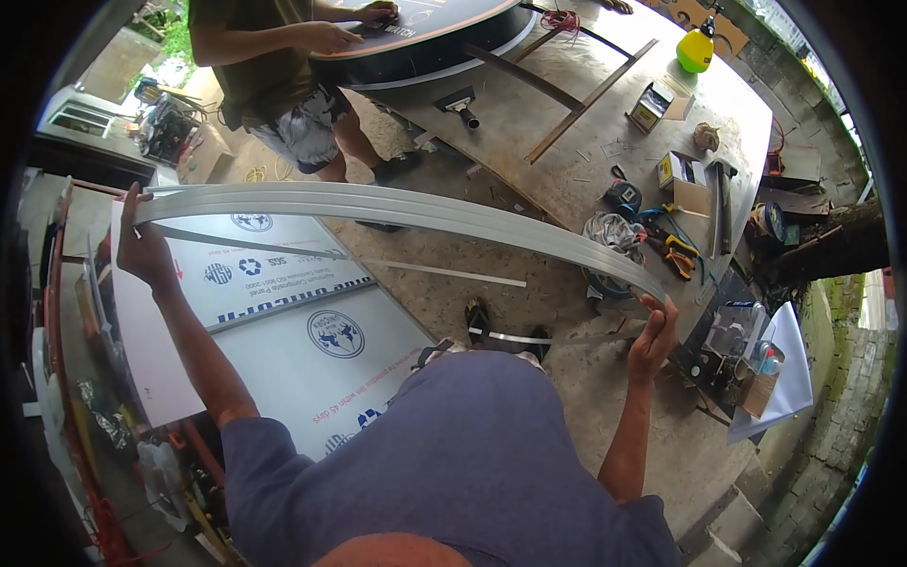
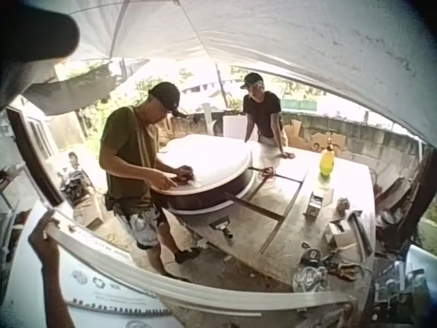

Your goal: Bending and preparing metal framing components for a circular sign assembly.

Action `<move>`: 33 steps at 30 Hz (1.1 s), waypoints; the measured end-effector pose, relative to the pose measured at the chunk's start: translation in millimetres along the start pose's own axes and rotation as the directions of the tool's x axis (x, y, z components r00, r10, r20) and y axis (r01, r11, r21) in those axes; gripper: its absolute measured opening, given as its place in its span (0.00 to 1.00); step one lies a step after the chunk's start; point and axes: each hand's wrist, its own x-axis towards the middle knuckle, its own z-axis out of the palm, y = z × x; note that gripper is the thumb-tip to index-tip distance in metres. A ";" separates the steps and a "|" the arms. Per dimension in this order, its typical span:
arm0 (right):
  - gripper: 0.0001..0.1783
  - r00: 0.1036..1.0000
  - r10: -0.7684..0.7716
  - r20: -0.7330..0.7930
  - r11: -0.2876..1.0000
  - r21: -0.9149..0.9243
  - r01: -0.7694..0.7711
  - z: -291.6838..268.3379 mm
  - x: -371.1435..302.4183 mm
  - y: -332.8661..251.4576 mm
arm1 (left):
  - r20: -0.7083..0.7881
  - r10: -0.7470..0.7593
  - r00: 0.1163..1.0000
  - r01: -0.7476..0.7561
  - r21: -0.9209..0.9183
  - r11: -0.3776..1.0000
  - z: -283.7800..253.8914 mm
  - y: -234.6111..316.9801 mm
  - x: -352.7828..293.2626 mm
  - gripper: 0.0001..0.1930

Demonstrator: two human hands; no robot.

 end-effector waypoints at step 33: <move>0.15 0.578 0.100 0.810 0.854 0.228 -0.467 329.7 181.2 -2.2 | 0.332 0.357 0.873 -0.302 -0.206 0.931 -37.6 59.0 -28.1 0.25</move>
